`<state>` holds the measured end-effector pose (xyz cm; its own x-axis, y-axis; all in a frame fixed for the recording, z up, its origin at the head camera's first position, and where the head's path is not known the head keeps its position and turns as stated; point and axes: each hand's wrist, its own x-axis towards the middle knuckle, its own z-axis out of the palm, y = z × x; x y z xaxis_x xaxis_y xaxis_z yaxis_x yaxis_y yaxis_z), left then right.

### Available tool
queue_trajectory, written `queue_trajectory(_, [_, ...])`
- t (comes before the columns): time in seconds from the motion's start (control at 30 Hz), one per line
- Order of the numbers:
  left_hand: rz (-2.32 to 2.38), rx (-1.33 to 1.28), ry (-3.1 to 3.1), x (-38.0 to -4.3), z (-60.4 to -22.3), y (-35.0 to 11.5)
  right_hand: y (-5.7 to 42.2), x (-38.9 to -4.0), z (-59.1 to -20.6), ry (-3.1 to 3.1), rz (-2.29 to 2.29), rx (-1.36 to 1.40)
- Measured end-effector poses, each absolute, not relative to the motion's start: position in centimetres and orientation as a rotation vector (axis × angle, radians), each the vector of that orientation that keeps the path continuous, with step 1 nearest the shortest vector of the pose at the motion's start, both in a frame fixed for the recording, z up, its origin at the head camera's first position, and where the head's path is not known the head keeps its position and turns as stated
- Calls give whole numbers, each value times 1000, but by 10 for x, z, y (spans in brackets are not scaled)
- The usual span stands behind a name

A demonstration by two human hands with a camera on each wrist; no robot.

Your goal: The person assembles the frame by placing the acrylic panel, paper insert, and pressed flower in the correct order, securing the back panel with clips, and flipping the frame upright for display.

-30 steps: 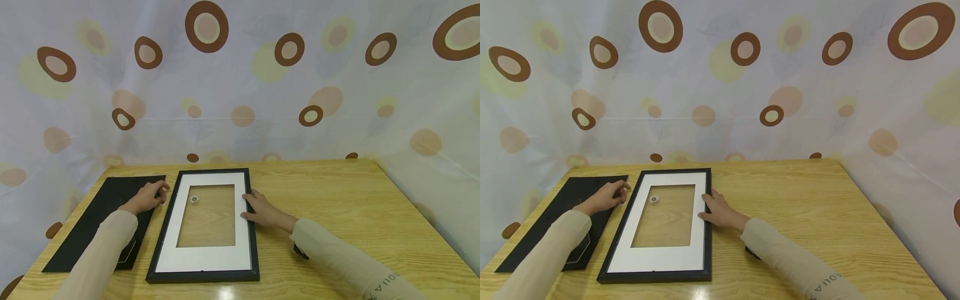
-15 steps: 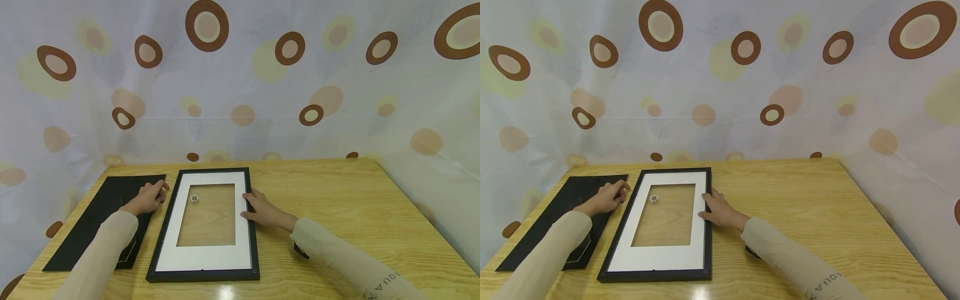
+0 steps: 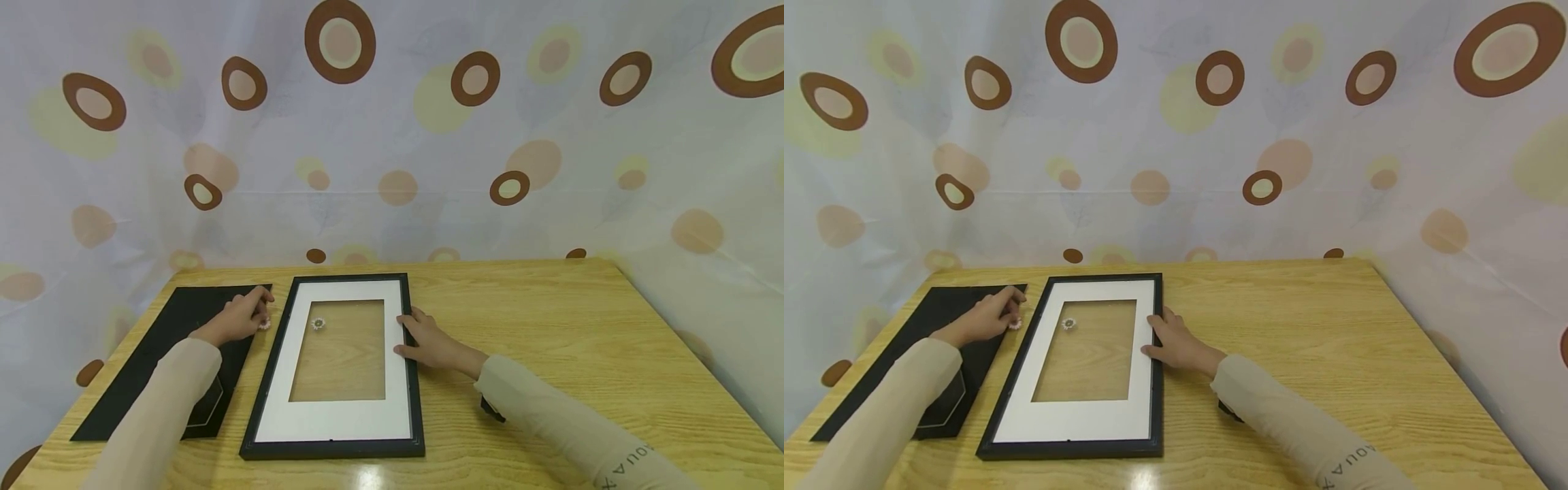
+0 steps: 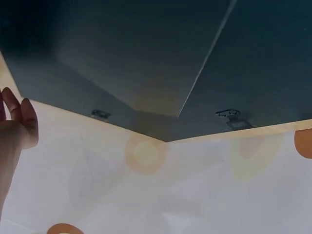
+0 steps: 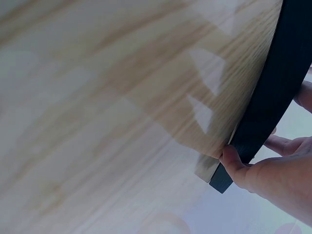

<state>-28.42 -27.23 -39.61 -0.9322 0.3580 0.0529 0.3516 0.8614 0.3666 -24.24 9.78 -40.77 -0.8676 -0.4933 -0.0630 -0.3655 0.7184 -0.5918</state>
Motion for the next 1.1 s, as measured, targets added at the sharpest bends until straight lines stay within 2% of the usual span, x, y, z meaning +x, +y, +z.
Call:
queue_trajectory(0.47, [730,717,2903,-286,-372,-260,98,-242,-408,2709,-861,-704])
queue_trajectory(0.67, [742,693,2848,-287,-374,-242,98,-242,-407,2711,-860,-705])
queue_trajectory(1.1, [719,955,2787,-286,-375,-193,98,-242,-408,2712,-860,-707])
